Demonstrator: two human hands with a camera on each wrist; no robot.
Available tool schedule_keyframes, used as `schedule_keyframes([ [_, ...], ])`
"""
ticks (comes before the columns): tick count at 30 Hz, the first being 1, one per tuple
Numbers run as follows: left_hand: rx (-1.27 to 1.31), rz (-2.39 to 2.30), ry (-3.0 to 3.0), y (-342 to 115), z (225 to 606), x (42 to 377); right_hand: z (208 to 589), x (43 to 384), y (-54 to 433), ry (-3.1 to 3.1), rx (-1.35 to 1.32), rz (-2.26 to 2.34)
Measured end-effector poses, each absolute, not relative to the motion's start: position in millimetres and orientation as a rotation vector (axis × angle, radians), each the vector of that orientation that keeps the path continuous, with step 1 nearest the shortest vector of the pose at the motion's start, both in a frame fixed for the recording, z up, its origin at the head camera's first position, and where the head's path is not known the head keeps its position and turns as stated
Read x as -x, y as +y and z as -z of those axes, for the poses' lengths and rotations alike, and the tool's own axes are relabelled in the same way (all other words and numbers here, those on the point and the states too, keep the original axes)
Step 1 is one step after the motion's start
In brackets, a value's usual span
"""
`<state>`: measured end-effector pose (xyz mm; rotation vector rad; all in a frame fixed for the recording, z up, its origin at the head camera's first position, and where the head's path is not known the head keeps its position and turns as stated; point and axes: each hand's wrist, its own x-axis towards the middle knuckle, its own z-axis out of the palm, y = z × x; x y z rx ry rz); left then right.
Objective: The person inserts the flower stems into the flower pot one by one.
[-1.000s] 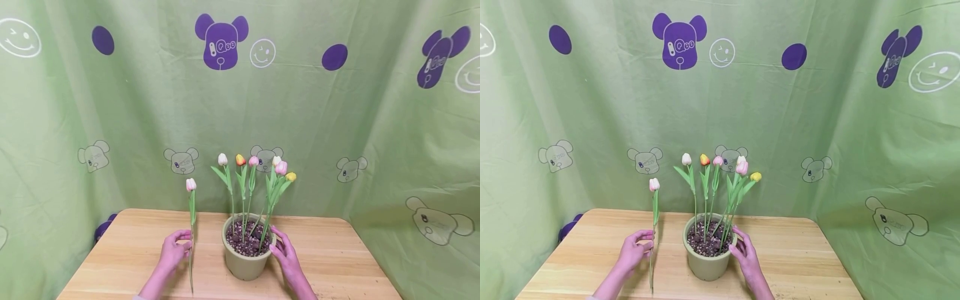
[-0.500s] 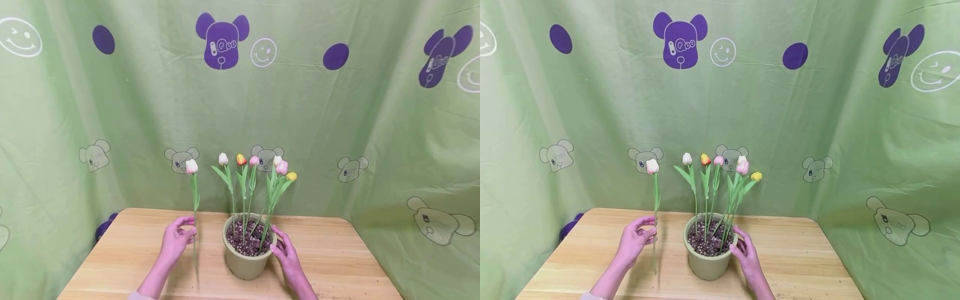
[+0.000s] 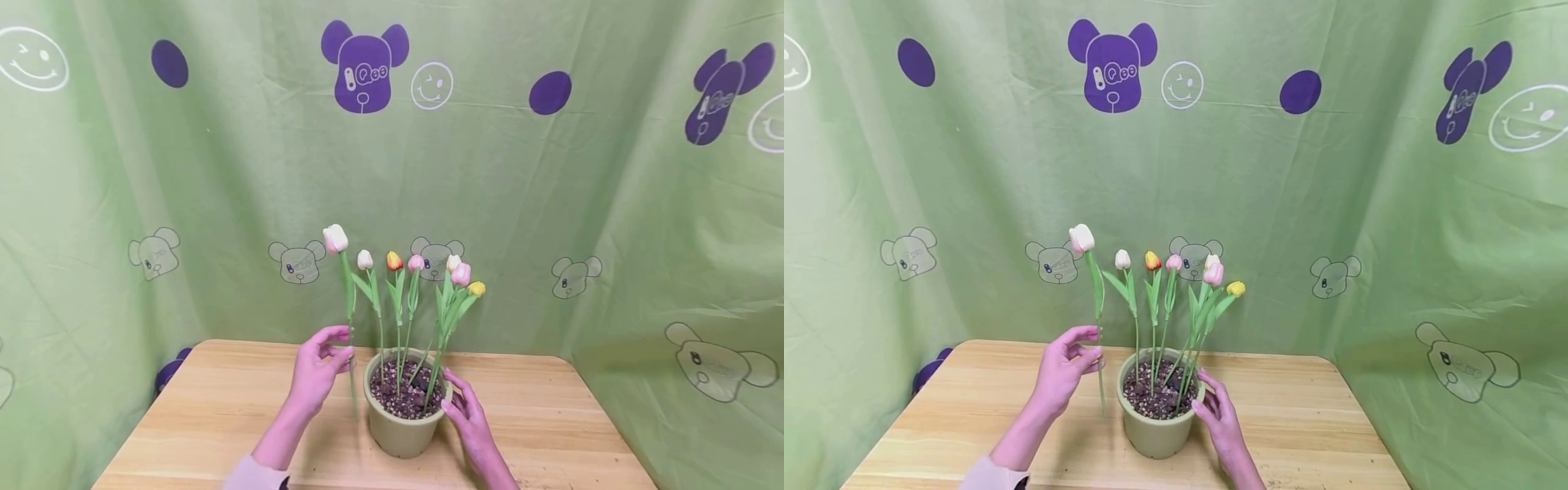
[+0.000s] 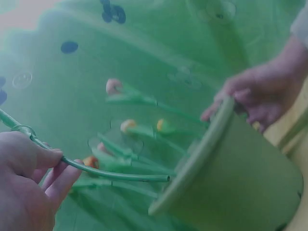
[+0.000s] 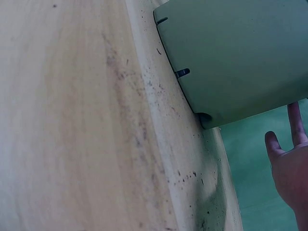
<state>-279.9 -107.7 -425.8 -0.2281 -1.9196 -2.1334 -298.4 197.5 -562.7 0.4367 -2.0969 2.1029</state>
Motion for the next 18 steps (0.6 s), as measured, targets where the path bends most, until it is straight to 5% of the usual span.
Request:
schedule_keyframes([
  [18, 0.383, 2.077, -1.879, -52.2, 429.0, 296.4, 561.7, 297.9, 197.4, -2.08, -0.445, -2.13],
])
